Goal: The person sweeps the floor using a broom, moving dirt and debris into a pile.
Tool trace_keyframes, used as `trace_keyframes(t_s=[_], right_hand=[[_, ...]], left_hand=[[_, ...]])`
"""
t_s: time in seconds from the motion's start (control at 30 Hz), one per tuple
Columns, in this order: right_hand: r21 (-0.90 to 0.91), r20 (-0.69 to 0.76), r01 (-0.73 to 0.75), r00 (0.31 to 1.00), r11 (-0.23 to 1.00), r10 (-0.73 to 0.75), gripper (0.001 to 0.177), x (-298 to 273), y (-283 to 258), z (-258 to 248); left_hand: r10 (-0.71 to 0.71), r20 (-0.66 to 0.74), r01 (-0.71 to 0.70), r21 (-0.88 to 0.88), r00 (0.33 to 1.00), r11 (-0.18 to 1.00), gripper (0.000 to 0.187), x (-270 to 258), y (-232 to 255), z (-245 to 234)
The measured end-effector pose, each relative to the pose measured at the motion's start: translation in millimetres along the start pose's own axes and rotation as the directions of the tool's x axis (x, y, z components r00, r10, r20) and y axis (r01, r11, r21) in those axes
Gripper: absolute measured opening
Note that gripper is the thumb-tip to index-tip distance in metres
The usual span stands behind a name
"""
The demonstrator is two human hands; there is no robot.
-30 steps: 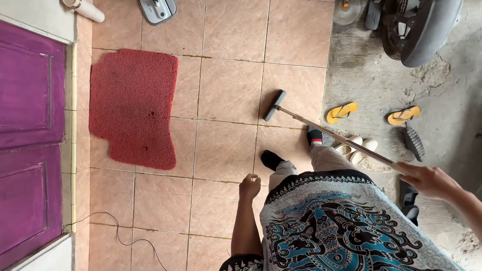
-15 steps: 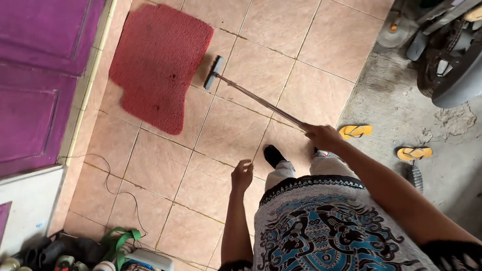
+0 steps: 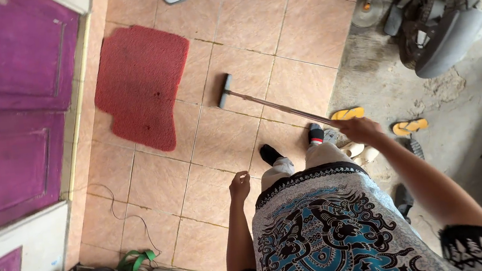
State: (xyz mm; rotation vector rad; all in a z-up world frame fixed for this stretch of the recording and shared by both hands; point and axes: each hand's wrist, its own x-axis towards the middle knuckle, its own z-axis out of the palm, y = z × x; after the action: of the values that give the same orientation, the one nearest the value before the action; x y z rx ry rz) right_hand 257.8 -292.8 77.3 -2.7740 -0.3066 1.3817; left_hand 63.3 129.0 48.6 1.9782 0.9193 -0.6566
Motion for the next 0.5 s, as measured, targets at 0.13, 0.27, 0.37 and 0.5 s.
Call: trace_keyframes(t_s=[0.13,0.27,0.37,0.5], right_hand=[[0.044,0.151,-0.223,0.965,0.974,0.214,0.046,-62,92,8],[0.034,0.218,-0.401,0.897,0.915,0.385,0.050,-146,171,11],[0.133,0.216,-0.575,0.812,0.808,0.542,0.044,-197,220,21],[0.192,0.186,-0.598,0.801,0.779,0.569,0.039,-236,268,53]], left_hand=[[0.045,0.073,-0.051,0.078,0.996,0.996,0.036,19,42,20],[0.061,0.162,-0.091,0.185,0.985,0.978,0.036,38,87,47],[0.108,0.186,-0.150,0.230,0.977,0.962,0.034,53,126,72],[0.314,0.191,-0.350,0.198,0.930,0.916,0.032,60,164,105]])
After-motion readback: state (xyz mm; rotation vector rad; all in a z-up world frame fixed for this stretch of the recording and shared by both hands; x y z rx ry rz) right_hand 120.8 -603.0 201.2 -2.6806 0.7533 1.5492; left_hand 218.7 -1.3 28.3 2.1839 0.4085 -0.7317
